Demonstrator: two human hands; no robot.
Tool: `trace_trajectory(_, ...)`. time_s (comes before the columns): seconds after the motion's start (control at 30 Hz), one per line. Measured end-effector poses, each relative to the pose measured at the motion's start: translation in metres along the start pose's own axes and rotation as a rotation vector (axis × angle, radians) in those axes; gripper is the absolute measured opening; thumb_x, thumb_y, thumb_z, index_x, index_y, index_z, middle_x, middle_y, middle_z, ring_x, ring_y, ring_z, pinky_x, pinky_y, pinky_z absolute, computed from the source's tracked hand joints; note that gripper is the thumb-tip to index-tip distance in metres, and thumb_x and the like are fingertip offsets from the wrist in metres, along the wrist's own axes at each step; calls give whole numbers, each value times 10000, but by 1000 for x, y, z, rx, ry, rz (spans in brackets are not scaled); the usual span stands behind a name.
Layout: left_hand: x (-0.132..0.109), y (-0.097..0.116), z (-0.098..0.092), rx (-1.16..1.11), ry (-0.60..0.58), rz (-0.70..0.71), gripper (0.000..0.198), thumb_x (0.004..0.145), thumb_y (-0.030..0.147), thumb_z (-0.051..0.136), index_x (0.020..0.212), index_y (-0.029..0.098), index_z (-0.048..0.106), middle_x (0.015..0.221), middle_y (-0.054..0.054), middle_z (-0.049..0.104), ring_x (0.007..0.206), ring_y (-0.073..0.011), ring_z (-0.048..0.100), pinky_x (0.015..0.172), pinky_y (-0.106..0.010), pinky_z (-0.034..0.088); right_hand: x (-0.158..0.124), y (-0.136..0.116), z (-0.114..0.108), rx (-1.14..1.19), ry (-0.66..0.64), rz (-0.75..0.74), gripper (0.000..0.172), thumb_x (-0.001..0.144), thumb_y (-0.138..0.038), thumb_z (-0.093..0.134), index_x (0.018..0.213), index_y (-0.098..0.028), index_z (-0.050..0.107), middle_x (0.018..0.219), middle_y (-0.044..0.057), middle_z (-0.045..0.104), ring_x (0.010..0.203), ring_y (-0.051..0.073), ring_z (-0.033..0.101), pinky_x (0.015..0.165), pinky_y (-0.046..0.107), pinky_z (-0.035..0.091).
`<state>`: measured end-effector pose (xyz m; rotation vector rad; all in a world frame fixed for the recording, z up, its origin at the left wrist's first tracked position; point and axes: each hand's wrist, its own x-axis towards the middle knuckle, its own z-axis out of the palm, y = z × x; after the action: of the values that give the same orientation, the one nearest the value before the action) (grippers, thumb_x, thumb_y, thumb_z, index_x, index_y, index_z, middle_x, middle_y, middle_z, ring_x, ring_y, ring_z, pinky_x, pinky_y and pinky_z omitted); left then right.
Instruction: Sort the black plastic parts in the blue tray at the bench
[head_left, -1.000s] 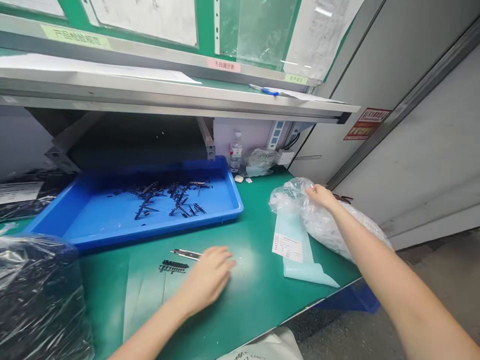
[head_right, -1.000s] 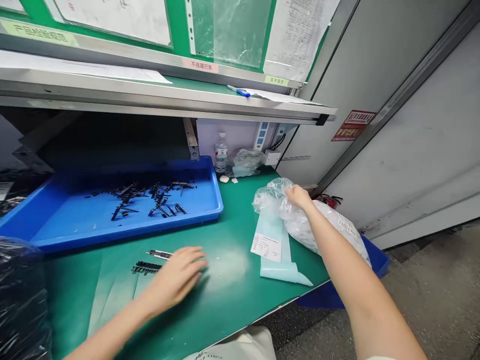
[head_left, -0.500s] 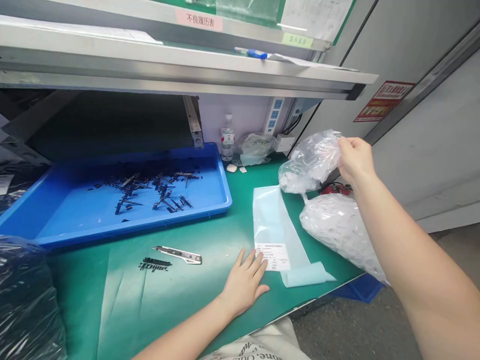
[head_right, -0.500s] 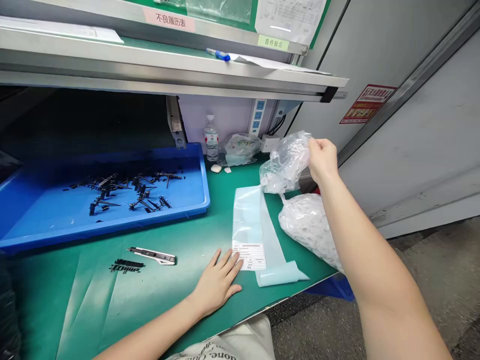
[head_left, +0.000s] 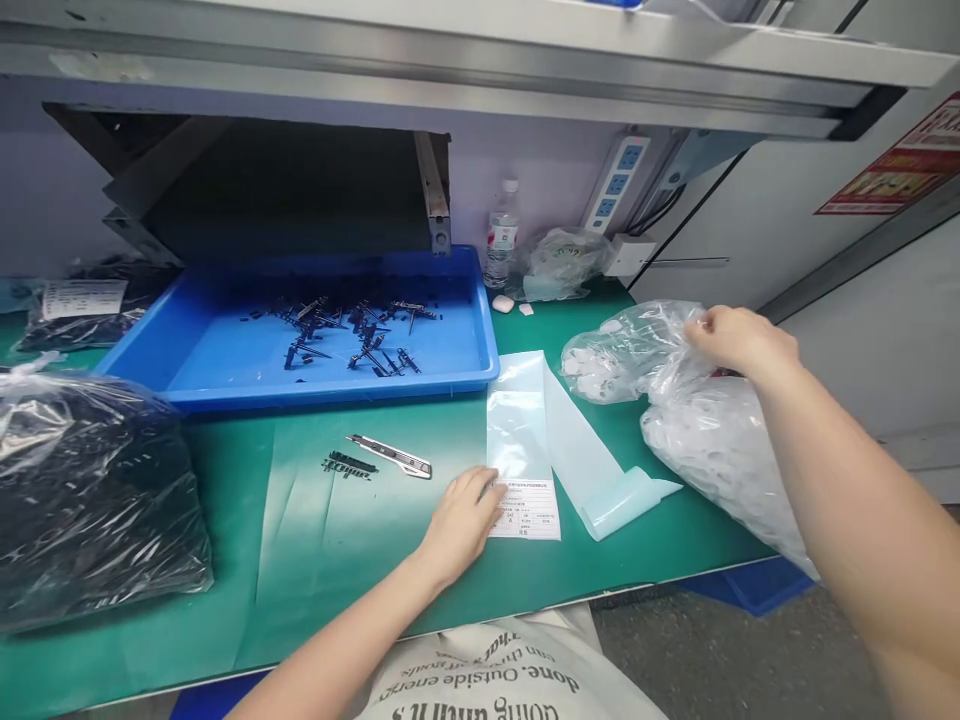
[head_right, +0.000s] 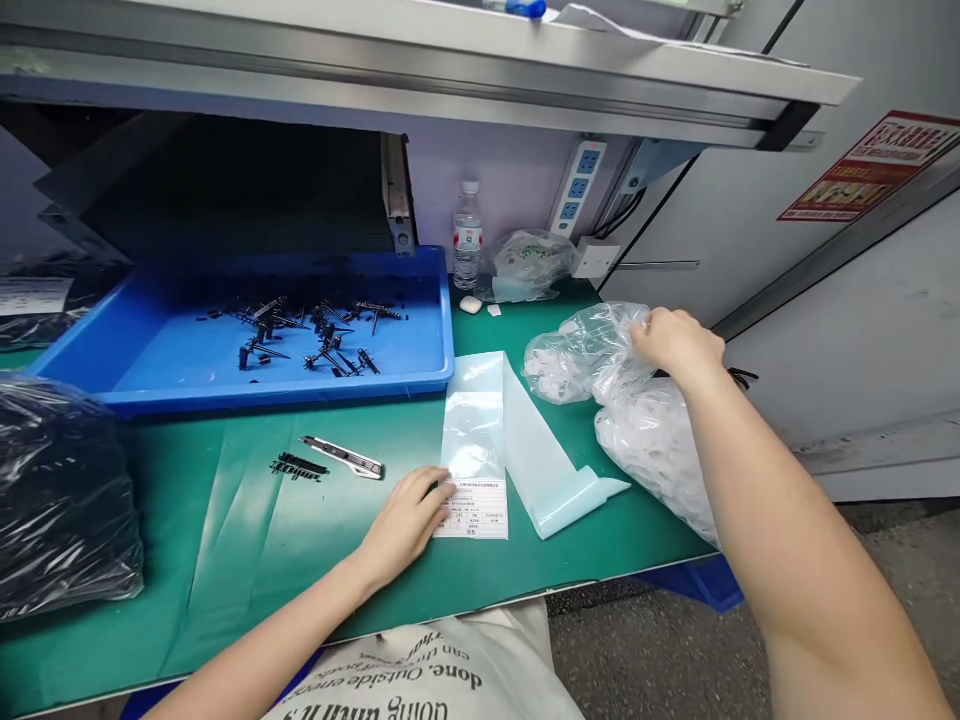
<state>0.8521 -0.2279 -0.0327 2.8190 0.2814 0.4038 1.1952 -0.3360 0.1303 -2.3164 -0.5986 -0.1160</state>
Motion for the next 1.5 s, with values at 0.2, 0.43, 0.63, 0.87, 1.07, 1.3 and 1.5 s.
trace_trajectory(0.2,25,3,1,-14,-209,-48,711,668,390,688,1229,42,424,1297,-230,422,1228,-354,360,982,-517,365,-100,-37,-22,-198,64,-348,222,750,-281,428,942,-219,521,1181,136,467,1126,374,408,947,573,309)
trace_trajectory(0.43,17,-2,8,-67,-112,-31,634,683,357,685,1203,101,428,1239,-175,494,1187,-312,419,981,-499,368,-196,-3,75,349,-727,197,381,737,-351,527,1056,-147,478,1036,134,603,960,244,579,835,390,484)
trace_trajectory(0.63,9,-8,12,-126,6,-36,644,649,311,726,1175,126,404,1197,-159,506,1143,-295,447,941,-473,410,-200,1,114,801,-747,523,492,536,-404,725,885,-163,476,618,6,603,609,163,582,603,290,490)
trace_trajectory(0.87,9,1,6,-148,146,-10,566,666,262,721,1139,172,422,1139,-129,511,1096,-291,449,887,-470,413,-208,-9,114,944,-698,427,654,448,-427,774,956,-181,444,629,-59,585,590,97,533,588,222,450)
trace_trajectory(1.07,14,12,-2,-241,244,-28,279,765,202,614,1019,193,497,951,-55,546,918,-211,487,793,-366,410,-215,-19,112,988,-734,419,584,517,-444,758,937,-174,454,582,-64,570,593,96,539,580,213,459)
trace_trajectory(1.3,10,19,-10,-382,264,-116,210,766,166,602,965,192,539,891,-34,548,866,-184,479,760,-331,383,-218,-32,109,930,-718,418,545,498,-477,751,846,-161,475,496,-80,525,518,73,501,515,181,461)
trace_trajectory(1.5,12,22,-14,-449,332,-182,112,790,186,577,900,198,590,827,-20,566,825,-163,494,742,-314,373,-215,-36,107,880,-739,392,506,474,-485,755,774,-165,502,472,-73,520,488,76,502,511,182,482)
